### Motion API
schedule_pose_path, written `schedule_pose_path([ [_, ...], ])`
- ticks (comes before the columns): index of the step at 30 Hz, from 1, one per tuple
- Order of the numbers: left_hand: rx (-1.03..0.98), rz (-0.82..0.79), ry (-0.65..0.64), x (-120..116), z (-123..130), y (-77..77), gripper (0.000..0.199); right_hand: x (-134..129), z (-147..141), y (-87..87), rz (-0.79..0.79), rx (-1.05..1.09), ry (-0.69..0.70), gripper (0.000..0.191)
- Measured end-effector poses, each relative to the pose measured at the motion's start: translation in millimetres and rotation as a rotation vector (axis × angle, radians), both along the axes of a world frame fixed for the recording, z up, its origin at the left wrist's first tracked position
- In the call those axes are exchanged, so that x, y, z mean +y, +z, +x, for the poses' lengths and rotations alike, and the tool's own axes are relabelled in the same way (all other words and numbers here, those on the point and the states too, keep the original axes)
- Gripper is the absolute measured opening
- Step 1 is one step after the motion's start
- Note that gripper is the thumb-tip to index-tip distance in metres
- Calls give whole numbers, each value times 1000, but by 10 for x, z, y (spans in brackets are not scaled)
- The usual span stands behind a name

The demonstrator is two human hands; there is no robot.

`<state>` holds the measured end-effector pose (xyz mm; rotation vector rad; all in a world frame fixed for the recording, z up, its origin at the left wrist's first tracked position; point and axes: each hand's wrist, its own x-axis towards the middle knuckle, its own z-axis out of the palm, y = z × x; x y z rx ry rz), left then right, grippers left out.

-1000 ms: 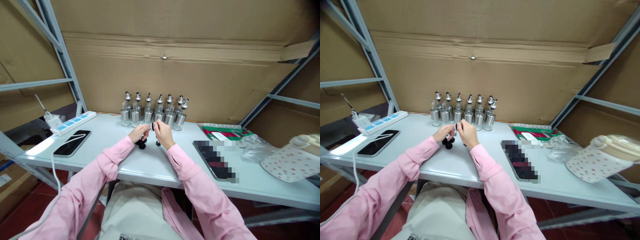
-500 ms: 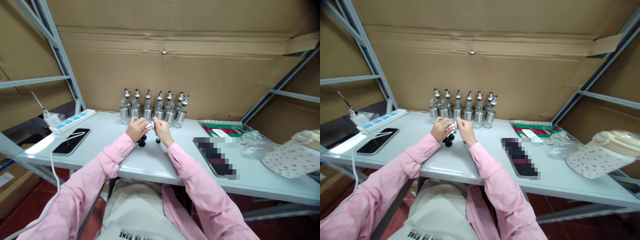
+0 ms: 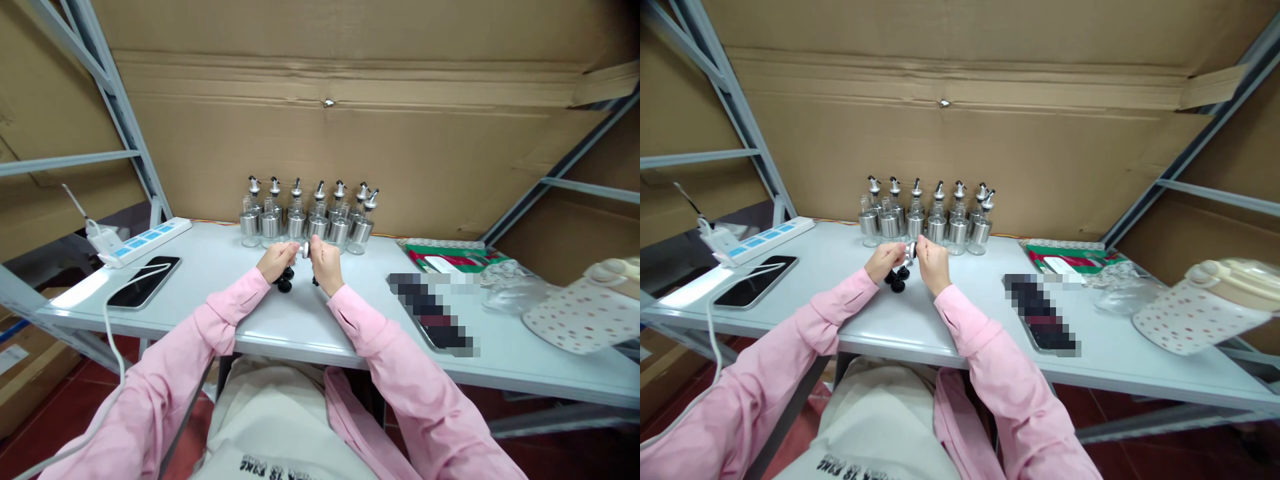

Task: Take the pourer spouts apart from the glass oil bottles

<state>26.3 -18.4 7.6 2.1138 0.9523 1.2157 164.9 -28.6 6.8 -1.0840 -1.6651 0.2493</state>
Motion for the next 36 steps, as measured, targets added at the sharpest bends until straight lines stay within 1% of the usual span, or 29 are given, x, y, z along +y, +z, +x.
schedule_pose_path([
  [2,-107,-197,-96,9,-11,34,63,2,-1,-13,33,-58,-6,48],
  [4,-160,-300,-155,26,-35,64,64,11,0,-22,74,-115,7,45],
  [8,-221,-397,-206,82,-98,92,66,50,11,-27,194,-221,53,38],
  [11,-275,-467,-224,140,-137,78,66,94,21,-25,260,-275,135,29],
  [16,-361,-597,-236,236,-162,20,64,164,38,-15,328,-306,260,15],
  [19,-396,-680,-254,261,-151,-4,63,187,56,-12,332,-351,285,16],
  [25,-466,-739,-280,239,-130,3,62,159,84,19,359,-373,265,19],
  [31,-463,-812,-267,249,-156,21,61,103,84,52,363,-410,251,23],
  [33,-480,-804,-253,249,-146,24,59,104,88,48,377,-394,261,25],
  [36,-552,-741,-220,251,-105,16,52,127,96,30,397,-357,274,25],
])
